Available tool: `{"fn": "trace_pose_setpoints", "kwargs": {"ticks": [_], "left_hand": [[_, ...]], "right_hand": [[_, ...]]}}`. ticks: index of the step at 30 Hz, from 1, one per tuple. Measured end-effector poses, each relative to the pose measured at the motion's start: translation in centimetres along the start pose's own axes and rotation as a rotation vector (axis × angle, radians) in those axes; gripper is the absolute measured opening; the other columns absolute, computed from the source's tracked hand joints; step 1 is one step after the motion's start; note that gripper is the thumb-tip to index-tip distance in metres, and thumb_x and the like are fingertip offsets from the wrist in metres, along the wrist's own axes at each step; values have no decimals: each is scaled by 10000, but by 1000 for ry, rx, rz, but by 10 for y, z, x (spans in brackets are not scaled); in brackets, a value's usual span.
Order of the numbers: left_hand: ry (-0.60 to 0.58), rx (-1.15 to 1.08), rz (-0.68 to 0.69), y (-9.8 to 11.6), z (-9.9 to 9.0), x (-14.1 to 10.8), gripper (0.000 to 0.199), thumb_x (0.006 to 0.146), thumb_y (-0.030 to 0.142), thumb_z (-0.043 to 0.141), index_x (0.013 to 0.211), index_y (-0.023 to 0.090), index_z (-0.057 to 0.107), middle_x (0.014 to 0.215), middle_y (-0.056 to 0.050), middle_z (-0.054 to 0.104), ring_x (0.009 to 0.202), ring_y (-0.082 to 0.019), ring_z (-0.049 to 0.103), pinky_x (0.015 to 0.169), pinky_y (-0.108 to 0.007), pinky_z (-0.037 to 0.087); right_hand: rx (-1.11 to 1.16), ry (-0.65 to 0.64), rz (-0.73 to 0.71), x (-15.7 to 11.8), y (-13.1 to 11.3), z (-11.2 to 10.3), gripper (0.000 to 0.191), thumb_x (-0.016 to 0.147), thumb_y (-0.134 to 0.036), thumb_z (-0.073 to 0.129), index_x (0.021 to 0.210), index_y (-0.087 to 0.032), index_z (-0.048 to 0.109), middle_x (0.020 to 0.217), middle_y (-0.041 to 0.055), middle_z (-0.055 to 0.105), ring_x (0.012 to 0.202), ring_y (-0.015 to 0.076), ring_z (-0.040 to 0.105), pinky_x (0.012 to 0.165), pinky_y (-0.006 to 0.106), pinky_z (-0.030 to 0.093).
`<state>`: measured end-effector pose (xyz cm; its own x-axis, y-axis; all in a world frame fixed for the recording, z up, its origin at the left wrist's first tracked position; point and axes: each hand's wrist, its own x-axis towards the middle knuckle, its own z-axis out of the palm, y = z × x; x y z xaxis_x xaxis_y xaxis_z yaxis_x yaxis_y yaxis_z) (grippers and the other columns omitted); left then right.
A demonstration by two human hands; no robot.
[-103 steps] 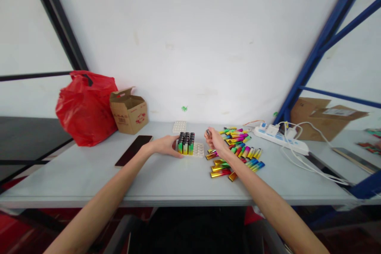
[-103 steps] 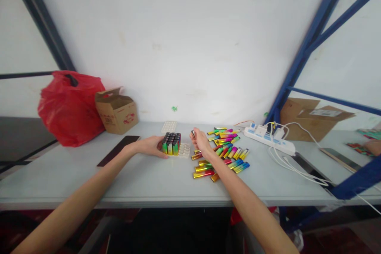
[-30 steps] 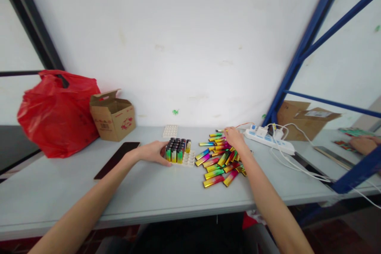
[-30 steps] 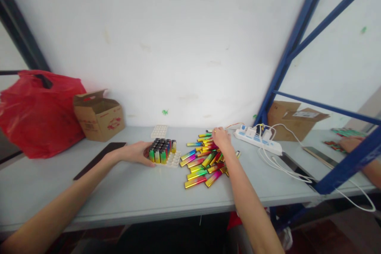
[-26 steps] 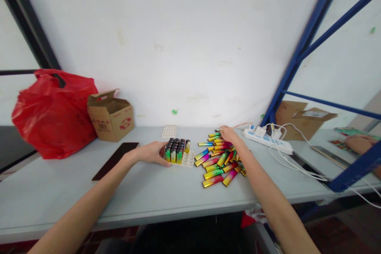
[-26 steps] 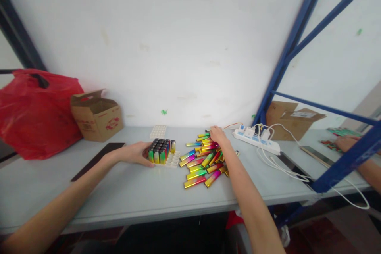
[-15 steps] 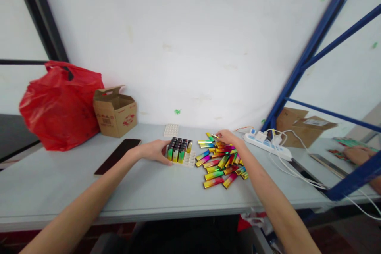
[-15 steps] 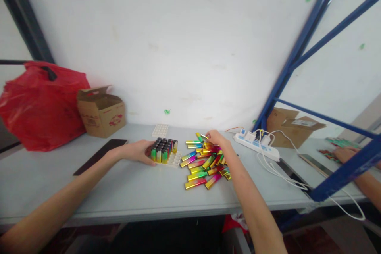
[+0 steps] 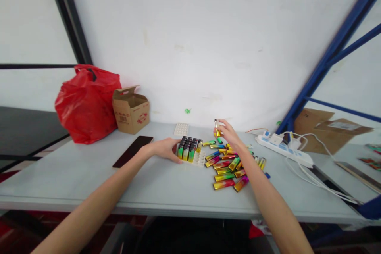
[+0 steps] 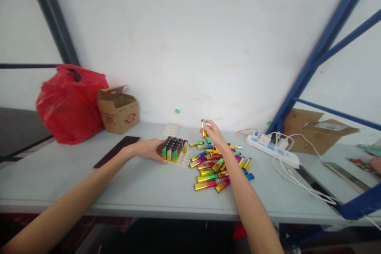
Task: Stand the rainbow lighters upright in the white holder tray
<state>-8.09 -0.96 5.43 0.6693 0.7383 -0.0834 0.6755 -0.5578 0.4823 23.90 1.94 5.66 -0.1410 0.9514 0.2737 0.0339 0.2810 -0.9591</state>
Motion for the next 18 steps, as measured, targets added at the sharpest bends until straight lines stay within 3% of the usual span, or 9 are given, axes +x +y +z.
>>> {"fn": "trace_pose_setpoints", "kwargs": {"ticks": [3, 6, 9, 13, 18], "left_hand": [[-3, 1, 0, -3, 1, 2, 751, 634, 675, 785, 1185, 199, 602, 849, -1, 640, 731, -185, 580, 605, -260, 406], [-2, 22, -14, -4, 1, 3, 727, 634, 651, 790, 1167, 190, 608, 839, -6, 650, 724, -187, 587, 607, -260, 405], [-17, 31, -23, -1, 0, 3, 701, 632, 640, 786, 1135, 182, 612, 842, -7, 652, 731, -188, 593, 609, -259, 408], [-19, 14, -33, 3, -2, 1, 715, 630, 623, 786, 1163, 183, 604, 879, -9, 660, 757, -194, 598, 615, -262, 415], [-19, 38, -55, 3, -2, 1, 714, 626, 668, 782, 1120, 183, 603, 856, -10, 658, 744, -200, 599, 611, -272, 419]], "right_hand": [[82, 14, 46, -10, 3, 14, 394, 750, -380, 645, 1088, -258, 483, 680, -82, 594, 589, 130, 588, 544, 246, 482], [73, -3, 84, -13, 11, 23, 397, 798, -516, 632, 1046, -285, 425, 645, -115, 536, 425, 78, 416, 415, 184, 320], [-14, 27, 63, -14, 18, 31, 435, 841, -649, 581, 1016, -284, 424, 590, -124, 460, 402, 69, 293, 399, 175, 199], [-237, 115, -51, -18, 24, 39, 502, 886, -722, 476, 779, -232, 464, 563, -75, 415, 475, 97, 356, 454, 221, 268], [-487, 184, -147, -25, 24, 47, 563, 896, -667, 430, 554, -234, 318, 529, -50, 301, 536, 110, 322, 528, 265, 249]]}}
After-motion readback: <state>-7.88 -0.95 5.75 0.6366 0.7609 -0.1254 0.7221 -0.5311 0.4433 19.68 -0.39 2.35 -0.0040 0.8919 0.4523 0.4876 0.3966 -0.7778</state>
